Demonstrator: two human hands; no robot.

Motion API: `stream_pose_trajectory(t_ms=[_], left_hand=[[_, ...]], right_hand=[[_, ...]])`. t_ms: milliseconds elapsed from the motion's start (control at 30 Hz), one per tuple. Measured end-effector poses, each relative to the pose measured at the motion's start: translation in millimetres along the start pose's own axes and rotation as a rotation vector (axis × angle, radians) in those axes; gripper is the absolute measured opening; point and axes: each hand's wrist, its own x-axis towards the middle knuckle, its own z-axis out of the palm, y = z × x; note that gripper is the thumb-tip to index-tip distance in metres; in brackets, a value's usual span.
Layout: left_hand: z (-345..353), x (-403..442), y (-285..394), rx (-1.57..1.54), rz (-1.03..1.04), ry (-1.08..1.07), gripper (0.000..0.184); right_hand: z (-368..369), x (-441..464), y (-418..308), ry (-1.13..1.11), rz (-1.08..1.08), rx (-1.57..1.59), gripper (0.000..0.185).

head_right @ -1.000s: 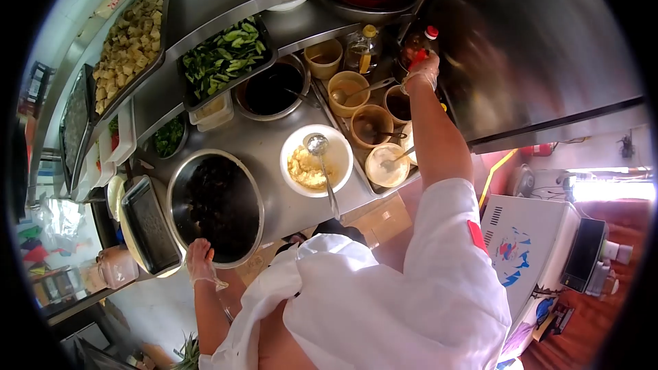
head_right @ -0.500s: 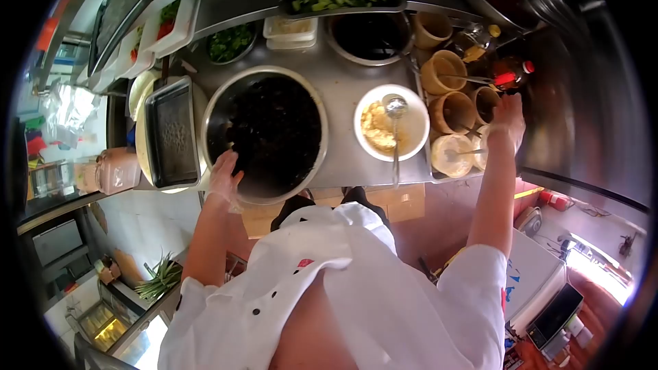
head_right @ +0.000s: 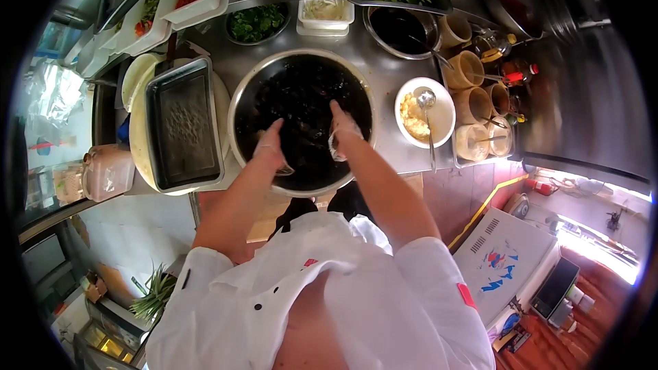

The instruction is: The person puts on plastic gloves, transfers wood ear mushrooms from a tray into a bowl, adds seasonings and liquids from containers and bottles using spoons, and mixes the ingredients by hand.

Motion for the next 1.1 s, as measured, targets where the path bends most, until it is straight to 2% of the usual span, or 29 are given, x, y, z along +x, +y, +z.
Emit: stream_pose_trajectory(t_ms=[33,67,133,200,233,267,300,333,367,400,433,467,533,567,600,667,733,767,800,833,900,933,967,1000,1067,1100], left_hand=[[10.7,6.8,-5.7,0.153,0.207,0.156,0.065],[19.7,12.0,-9.9,0.259,0.29,0.236,0.064],[53.6,-26.0,-9.1,0.366,0.331,0.224,0.061],[49.4,-41.9,5.3,0.541,0.359,0.171,0.057],[42.3,-46.3,16.9,0.631,0.379,0.143,0.056],[27.8,-47.2,27.1,0.631,0.386,0.111,0.056],[21.5,-53.8,37.8,0.668,0.43,0.189,0.06],[20.0,-60.1,46.0,0.701,0.473,0.268,0.063],[23.1,-62.4,50.8,0.651,0.481,0.306,0.078],[29.1,-57.3,49.0,0.584,0.465,0.328,0.083],[37.7,-48.3,44.8,0.515,0.449,0.351,0.088],[46.3,-36.5,43.7,0.445,0.439,0.369,0.093],[61.9,-9.3,36.7,0.813,0.441,0.437,0.114],[71.0,-3.4,39.2,0.976,0.427,0.439,0.115],[73.8,0.2,38.3,1.14,0.404,0.439,0.117],[36.1,-1.7,54.8,1.214,0.425,0.16,0.113],[71.5,-46.8,55.7,0.758,0.3,0.174,0.103],[62.6,-43.6,62.8,0.723,0.326,0.129,0.1],[47.8,-36.0,72.3,0.686,0.355,0.087,0.097],[42.5,-24.5,73.3,0.761,0.447,0.175,0.099],[48.6,6.9,67.8,1.007,0.385,0.466,0.103],[61.1,22.1,65.8,1.129,0.355,0.611,0.105],[76.1,30.5,61.0,1.337,0.337,0.595,0.112],[83.2,30.6,60.6,1.389,0.327,0.554,0.109],[94.9,21.8,60.6,1.492,0.298,0.476,0.102],[97.3,3.8,66.0,1.451,0.26,0.296,0.093]], right_hand=[[14.3,-0.4,9.7,0.036,0.042,-0.001,0.094],[19.2,0.5,13.2,0.04,0.031,-0.015,0.097],[19.1,-2.9,15.9,0.018,-0.036,-0.05,0.098],[10.5,-18.3,11.4,-0.037,-0.141,-0.095,0.094],[12.6,-51.7,-7.7,-0.08,-0.164,-0.058,0.084],[4.3,-36.8,-4.5,-0.13,-0.323,-0.119,0.082],[-12.4,-10.4,0.9,-0.178,-0.481,-0.179,0.08],[-16.8,-0.9,-9.8,-0.146,-0.545,-0.225,0.079],[-21.7,10.1,-19.7,-0.111,-0.608,-0.272,0.078],[-21.6,3.9,-45.6,0.003,-0.571,-0.305,0.078],[-22.2,-3.4,-61.6,0.053,-0.435,-0.43,0.089],[-14.4,9.2,-55.5,0.078,-0.303,-0.339,0.093],[19.3,32.5,-34.5,0.136,-0.047,-0.152,0.102],[30.5,4.5,-36.4,0.152,0.0,-0.151,0.111],[31.7,-22.8,-45.3,0.076,-0.071,-0.249,0.107],[17.8,-23.3,-39.0,-0.015,-0.214,-0.424,0.1],[-10.1,-22.6,-48.0,-0.038,-0.254,-0.637,0.088],[-24.9,-19.9,-56.4,-0.05,-0.28,-0.743,0.082],[-37.5,-3.7,-55.3,-0.034,-0.426,-0.683,0.075],[-34.5,8.4,-55.6,0.023,-0.479,-0.581,0.079],[-19.4,22.1,-51.2,0.076,-0.37,-0.417,0.087],[1.9,15.1,-57.2,0.075,-0.223,-0.351,0.092],[15.3,39.1,-44.8,0.026,-0.205,-0.272,0.098],[29.7,44.8,-35.5,0.124,-0.314,-0.349,0.097],[27.2,7.6,-51.4,0.034,-0.165,-0.574,0.095],[20.5,1.6,-45.2,-0.065,-0.275,-0.652,0.094]])
